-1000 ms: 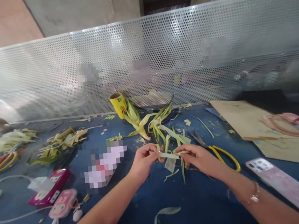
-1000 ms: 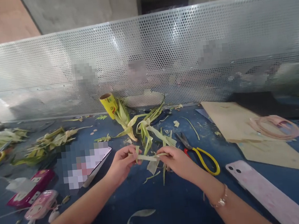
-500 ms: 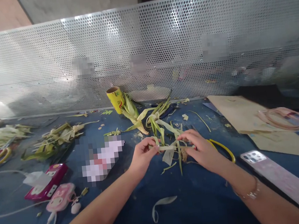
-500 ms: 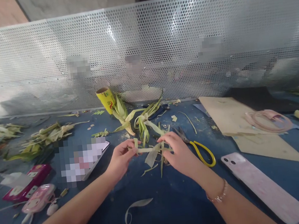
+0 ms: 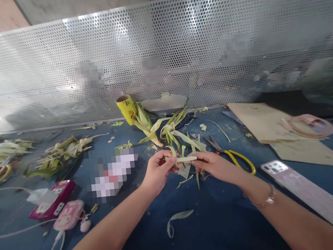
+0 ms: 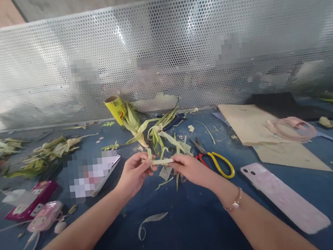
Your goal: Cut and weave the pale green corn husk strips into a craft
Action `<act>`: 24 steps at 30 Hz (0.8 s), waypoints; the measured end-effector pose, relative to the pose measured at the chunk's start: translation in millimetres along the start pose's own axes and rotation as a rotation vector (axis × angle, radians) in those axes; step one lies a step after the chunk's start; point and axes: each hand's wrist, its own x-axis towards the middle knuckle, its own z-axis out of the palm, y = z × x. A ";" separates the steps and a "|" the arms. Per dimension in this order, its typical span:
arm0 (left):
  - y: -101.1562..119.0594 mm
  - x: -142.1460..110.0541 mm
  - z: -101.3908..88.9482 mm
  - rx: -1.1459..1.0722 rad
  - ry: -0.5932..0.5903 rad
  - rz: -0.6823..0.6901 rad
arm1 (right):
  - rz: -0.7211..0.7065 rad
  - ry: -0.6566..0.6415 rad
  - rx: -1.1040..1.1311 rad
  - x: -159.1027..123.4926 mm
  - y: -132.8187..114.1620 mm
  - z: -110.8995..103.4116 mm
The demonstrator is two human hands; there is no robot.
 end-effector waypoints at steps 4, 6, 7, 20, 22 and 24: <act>-2.6 0.5 -1.3 0.124 -0.046 0.056 | -0.036 0.056 0.110 -0.5 -2.2 -5.3; -3.3 0.4 -1.2 0.237 -0.056 0.087 | -0.070 0.093 0.140 -3.0 -4.9 -6.9; -3.3 0.1 -1.0 0.295 -0.057 0.095 | -0.084 0.112 0.150 -4.5 -6.3 -7.6; -9.4 -1.2 0.4 0.503 -0.030 0.067 | -0.205 0.185 0.165 -15.6 -15.3 -7.3; -11.6 -2.5 1.5 0.507 -0.053 0.078 | -0.232 0.189 0.117 -16.9 -19.1 -1.3; -12.5 -4.0 3.1 0.520 -0.087 0.084 | -0.293 0.172 0.059 -17.5 -21.0 4.2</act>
